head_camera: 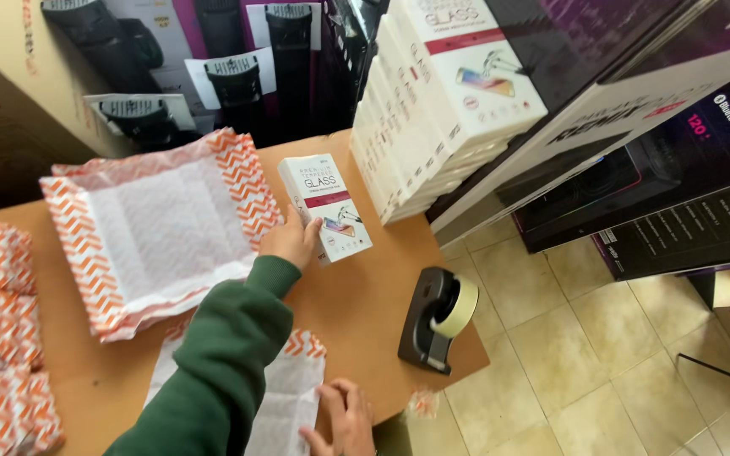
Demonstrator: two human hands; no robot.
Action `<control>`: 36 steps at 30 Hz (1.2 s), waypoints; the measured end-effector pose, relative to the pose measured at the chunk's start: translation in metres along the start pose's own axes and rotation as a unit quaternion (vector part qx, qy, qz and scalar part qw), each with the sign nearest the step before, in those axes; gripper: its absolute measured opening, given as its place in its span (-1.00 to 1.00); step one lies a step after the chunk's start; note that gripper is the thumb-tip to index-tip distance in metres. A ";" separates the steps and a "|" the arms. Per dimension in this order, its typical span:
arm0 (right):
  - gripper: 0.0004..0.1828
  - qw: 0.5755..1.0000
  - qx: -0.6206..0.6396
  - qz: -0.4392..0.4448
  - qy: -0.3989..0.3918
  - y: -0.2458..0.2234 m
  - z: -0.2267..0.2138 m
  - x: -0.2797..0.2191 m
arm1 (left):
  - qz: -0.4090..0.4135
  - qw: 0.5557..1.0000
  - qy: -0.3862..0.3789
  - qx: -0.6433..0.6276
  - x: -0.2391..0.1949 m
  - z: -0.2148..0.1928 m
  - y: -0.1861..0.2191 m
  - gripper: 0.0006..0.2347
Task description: The person places a rectangular box containing glass onto patterned paper, folds the edges around the box, and secures it by hand to wrap the item.
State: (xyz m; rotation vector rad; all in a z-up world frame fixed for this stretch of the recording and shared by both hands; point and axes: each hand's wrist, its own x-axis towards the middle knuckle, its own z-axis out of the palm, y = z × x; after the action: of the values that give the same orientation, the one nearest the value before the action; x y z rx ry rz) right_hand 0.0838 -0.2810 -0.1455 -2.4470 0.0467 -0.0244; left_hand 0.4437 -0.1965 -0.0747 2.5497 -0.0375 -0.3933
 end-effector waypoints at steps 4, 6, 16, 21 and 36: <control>-0.67 0.969 -0.106 0.021 0.224 -0.003 0.027 0.014 | -0.011 0.998 -0.037 0.055 0.033 0.002 0.033 -0.49; -0.67 0.954 -0.124 0.016 0.273 0.002 0.041 0.028 | -0.015 0.997 -0.019 0.070 0.046 0.012 0.036 -0.54; -0.64 0.997 -0.013 -0.070 0.008 -0.008 -0.028 0.061 | 0.106 0.983 -0.086 0.121 -0.045 -0.091 0.069 -0.50; -0.61 0.997 -0.037 0.012 -0.059 -0.038 -0.059 0.066 | 0.107 0.980 -0.040 0.160 -0.172 -0.167 0.025 -0.44; -0.51 0.996 -0.061 -0.070 0.003 -0.019 -0.044 0.132 | -0.320 0.916 -0.233 -0.068 -0.427 0.009 -0.180 -0.54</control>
State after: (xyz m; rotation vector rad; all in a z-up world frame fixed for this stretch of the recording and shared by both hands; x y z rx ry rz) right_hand 0.2147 -0.2997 -0.0990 -2.5690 -0.1252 -0.0942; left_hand 0.0227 -0.0029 -0.0621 2.2149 0.6369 -1.1997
